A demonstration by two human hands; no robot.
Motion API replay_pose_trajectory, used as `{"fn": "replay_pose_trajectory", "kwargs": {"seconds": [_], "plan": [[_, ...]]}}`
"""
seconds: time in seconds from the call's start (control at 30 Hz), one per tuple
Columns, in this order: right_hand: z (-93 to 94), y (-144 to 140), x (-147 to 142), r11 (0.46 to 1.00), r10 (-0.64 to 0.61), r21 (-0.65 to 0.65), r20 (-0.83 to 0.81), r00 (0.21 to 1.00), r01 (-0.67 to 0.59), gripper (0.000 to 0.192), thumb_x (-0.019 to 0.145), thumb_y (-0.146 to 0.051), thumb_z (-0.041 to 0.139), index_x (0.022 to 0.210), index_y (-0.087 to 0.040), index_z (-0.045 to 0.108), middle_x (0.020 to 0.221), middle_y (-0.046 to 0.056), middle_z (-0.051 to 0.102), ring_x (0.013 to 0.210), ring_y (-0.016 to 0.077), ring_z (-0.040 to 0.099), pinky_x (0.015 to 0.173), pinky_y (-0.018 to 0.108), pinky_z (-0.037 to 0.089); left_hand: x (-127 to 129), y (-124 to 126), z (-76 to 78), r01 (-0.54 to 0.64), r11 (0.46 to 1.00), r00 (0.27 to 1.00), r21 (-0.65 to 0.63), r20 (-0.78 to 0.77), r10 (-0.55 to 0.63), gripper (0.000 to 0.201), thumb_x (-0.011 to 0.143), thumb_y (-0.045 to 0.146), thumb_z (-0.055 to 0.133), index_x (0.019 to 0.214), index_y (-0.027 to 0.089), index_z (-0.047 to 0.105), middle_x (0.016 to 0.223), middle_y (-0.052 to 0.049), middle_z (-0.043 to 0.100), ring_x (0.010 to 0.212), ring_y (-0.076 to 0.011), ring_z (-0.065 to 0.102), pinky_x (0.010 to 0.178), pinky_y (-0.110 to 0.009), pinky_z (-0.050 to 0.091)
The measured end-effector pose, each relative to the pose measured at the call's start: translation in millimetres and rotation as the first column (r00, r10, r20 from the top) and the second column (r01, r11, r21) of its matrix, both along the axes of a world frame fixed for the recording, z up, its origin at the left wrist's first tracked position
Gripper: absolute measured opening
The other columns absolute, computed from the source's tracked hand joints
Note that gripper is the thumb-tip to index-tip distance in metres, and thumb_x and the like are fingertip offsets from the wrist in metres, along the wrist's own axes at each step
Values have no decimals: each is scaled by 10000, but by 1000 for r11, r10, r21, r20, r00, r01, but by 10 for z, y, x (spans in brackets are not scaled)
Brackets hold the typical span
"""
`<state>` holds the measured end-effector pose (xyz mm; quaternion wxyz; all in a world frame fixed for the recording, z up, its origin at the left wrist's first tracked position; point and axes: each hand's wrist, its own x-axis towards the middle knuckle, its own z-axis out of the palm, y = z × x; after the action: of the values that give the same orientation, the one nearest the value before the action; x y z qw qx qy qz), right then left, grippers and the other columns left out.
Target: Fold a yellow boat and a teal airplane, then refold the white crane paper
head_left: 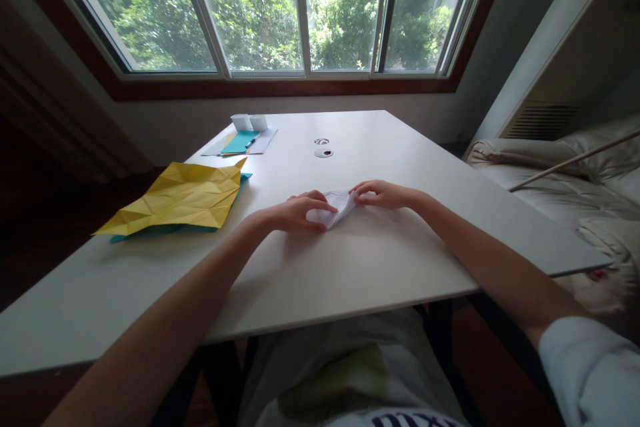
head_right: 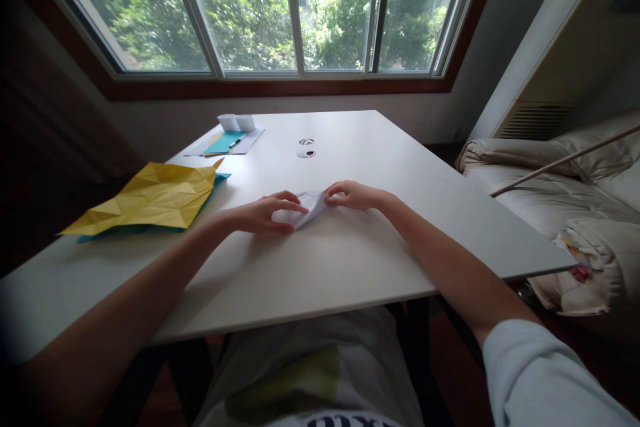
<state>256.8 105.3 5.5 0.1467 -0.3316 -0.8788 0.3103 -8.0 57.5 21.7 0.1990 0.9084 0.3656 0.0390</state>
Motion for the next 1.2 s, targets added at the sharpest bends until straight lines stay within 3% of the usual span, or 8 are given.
{"fn": "replay_pose_trajectory", "kwargs": {"seconds": [0.2,0.5,0.7,0.87,1.2], "plan": [[-79,0,-98,972,-187,145,-1,982,185,281,791,-423,533,890,-198,670,1022,55,658,930,203,580,837,315,426,70,-27,-44,-45,988,998,145,-31,50,536,757,500,576,1235,269,503,1145,-83,511,1076,-268,460,907,-385,348],[-162,41,-118,926,-215,322,25,976,196,199,783,-332,554,887,-188,643,928,61,634,889,189,553,785,309,416,204,-146,-33,30,937,986,348,-164,30,444,835,511,467,1254,366,479,995,-63,542,909,-229,514,835,-373,326],[-182,46,-155,910,-251,350,43,967,221,195,787,-322,549,897,-187,638,924,63,621,880,181,544,768,295,406,231,-189,-21,110,932,989,346,-133,-67,332,864,373,486,1190,377,549,1196,-59,490,1048,-233,489,907,-373,301],[-176,49,-150,911,-260,344,56,964,226,189,780,-315,562,901,-193,642,940,58,617,887,175,545,776,288,404,261,-228,16,181,947,981,264,-121,-154,307,859,282,502,1141,368,589,1253,-43,469,1136,-214,464,970,-365,286],[-165,38,-149,919,-225,341,49,973,195,245,797,-286,555,1031,-233,605,1010,55,602,942,192,532,833,348,401,290,-259,79,189,972,977,137,-124,-172,337,841,274,532,1158,377,584,1264,-26,493,1136,-220,480,987,-368,313]]}}
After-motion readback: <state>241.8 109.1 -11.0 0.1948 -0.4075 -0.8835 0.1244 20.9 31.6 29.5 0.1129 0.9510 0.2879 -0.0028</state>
